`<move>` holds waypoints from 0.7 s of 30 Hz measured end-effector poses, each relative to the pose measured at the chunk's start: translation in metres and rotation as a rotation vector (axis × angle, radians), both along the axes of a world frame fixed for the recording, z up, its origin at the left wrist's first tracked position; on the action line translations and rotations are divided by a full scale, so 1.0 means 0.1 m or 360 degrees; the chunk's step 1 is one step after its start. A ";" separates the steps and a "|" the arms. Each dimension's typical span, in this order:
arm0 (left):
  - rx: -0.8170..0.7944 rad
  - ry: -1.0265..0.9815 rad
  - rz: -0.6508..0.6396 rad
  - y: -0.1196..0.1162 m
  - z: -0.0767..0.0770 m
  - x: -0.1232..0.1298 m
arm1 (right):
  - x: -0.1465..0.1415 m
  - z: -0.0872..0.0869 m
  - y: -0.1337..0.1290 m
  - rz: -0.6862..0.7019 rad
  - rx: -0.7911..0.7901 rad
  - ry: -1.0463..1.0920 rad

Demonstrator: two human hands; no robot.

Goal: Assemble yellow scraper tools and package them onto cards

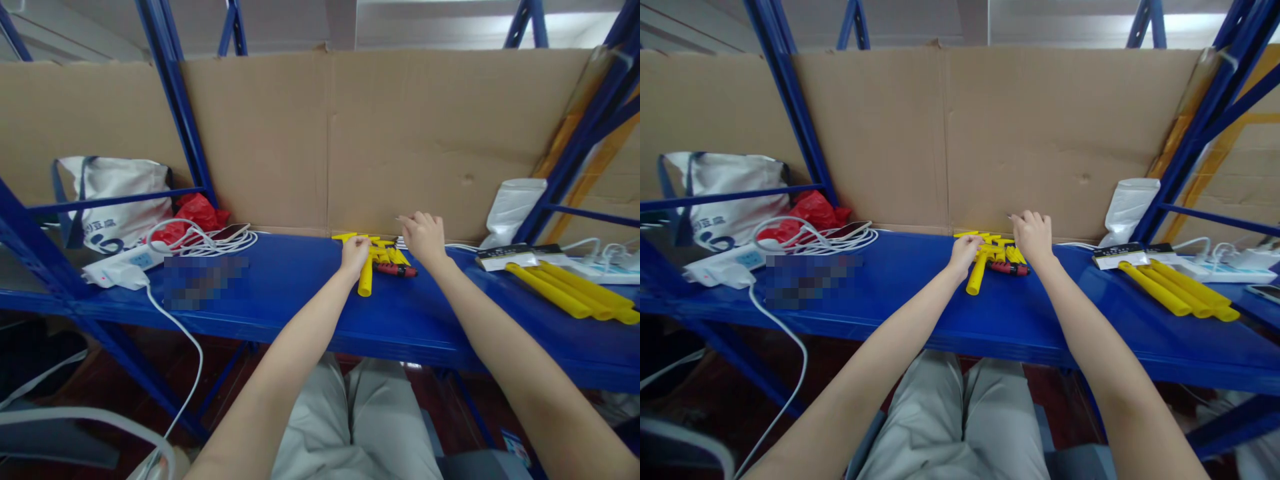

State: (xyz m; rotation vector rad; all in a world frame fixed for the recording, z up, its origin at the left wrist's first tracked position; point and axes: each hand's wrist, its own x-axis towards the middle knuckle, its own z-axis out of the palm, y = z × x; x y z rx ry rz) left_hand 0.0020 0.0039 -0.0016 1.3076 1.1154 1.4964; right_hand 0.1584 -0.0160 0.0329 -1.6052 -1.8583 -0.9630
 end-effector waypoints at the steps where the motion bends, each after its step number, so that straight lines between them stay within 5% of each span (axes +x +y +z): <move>1: -0.0025 0.0001 -0.0085 -0.04 0.03 0.00 | -0.04 0.00 -0.08 0.0079 0.0008 0.0025; 7: -0.0137 -0.0060 -0.0497 -0.19 0.13 0.02 | -0.18 -0.09 -0.23 0.0447 -0.0109 -0.0088; 15: -0.0200 -0.0113 -0.0267 -0.15 0.11 0.00 | -0.28 -0.21 -0.16 0.0700 -0.0159 -0.0141; 21: -0.0240 -0.0177 -0.0141 -0.10 0.11 -0.02 | -0.08 -0.16 -0.12 0.0473 0.0005 0.0376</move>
